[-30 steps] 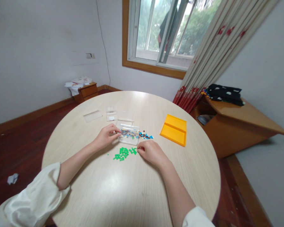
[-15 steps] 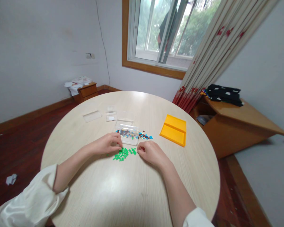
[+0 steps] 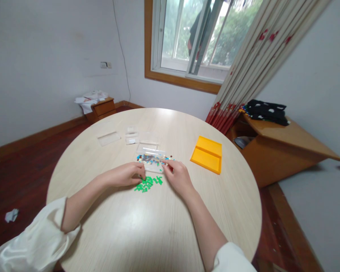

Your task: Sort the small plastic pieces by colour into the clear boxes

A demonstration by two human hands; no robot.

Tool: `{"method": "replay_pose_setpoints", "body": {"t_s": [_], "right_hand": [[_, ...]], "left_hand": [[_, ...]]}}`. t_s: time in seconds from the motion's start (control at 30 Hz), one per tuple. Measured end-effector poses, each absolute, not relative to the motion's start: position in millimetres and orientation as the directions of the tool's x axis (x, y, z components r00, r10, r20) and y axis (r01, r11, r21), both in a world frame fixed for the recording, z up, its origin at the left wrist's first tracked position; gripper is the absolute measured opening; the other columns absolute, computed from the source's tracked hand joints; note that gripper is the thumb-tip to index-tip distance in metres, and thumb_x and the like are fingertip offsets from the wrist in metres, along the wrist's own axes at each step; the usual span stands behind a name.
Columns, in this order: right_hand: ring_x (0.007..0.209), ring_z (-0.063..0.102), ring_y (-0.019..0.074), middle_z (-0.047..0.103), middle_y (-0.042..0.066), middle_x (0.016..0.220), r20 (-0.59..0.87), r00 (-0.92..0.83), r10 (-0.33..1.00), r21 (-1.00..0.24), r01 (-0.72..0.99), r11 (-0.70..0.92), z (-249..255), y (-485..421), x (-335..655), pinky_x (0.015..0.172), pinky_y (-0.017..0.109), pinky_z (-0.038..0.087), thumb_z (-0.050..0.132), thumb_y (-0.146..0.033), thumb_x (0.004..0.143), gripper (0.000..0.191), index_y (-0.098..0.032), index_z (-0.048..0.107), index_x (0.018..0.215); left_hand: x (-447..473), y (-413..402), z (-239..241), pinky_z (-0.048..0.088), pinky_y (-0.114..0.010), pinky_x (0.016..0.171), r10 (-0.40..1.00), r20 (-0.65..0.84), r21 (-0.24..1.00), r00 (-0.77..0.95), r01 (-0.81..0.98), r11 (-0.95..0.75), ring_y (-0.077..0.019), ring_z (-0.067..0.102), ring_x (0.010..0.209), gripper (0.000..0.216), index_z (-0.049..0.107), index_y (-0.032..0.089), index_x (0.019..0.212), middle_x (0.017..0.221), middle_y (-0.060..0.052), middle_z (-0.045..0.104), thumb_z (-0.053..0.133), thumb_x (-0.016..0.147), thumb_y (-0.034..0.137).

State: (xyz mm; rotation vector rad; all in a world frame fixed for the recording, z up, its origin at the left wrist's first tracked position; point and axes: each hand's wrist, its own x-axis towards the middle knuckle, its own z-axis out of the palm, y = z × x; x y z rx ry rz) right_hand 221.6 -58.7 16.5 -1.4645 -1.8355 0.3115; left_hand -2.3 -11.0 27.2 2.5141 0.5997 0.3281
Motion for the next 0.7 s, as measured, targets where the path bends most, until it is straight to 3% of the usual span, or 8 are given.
{"method": "replay_pose_setpoints", "body": {"t_s": [0.2, 0.47, 0.7], "right_hand": [[0.066, 0.056, 0.0144, 0.068, 0.005, 0.076, 0.383, -0.074, 0.921, -0.583, 0.754, 0.303, 20, -61, 221, 0.066, 0.026, 0.042, 0.049, -0.027, 0.084, 0.025, -0.016, 0.07, 0.094], [0.057, 0.05, 0.0101, 0.06, 0.0, 0.06, 0.095, -0.313, 0.945, -0.561, 0.767, 0.31, 35, -70, 223, 0.056, 0.021, 0.034, 0.052, -0.022, 0.08, 0.019, -0.016, 0.069, 0.076], [0.053, 0.044, 0.0087, 0.052, -0.003, 0.056, -0.002, -0.325, 0.946, -0.547, 0.792, 0.271, 33, -70, 227, 0.054, 0.021, 0.032, 0.059, -0.021, 0.073, 0.01, -0.017, 0.068, 0.07]], "left_hand": [[-3, -10, 26, 0.043, -0.023, 0.073, 0.486, 0.089, 0.544, 0.869, 0.366, -0.755, -0.0133, 0.057, 0.076, 0.015, 0.067, 0.015, 0.08, 0.083, -0.003, 0.06, 0.059, 0.072, 0.006], [-2, -11, 29, 0.043, -0.024, 0.071, 0.485, 0.079, 0.533, 0.871, 0.375, -0.759, -0.0141, 0.056, 0.075, 0.011, 0.066, 0.015, 0.075, 0.08, -0.003, 0.06, 0.058, 0.072, 0.008], [-2, -11, 29, 0.042, -0.023, 0.068, 0.496, 0.083, 0.555, 0.865, 0.373, -0.744, -0.0134, 0.056, 0.071, 0.013, 0.066, 0.015, 0.071, 0.075, -0.003, 0.06, 0.055, 0.074, 0.01]]}}
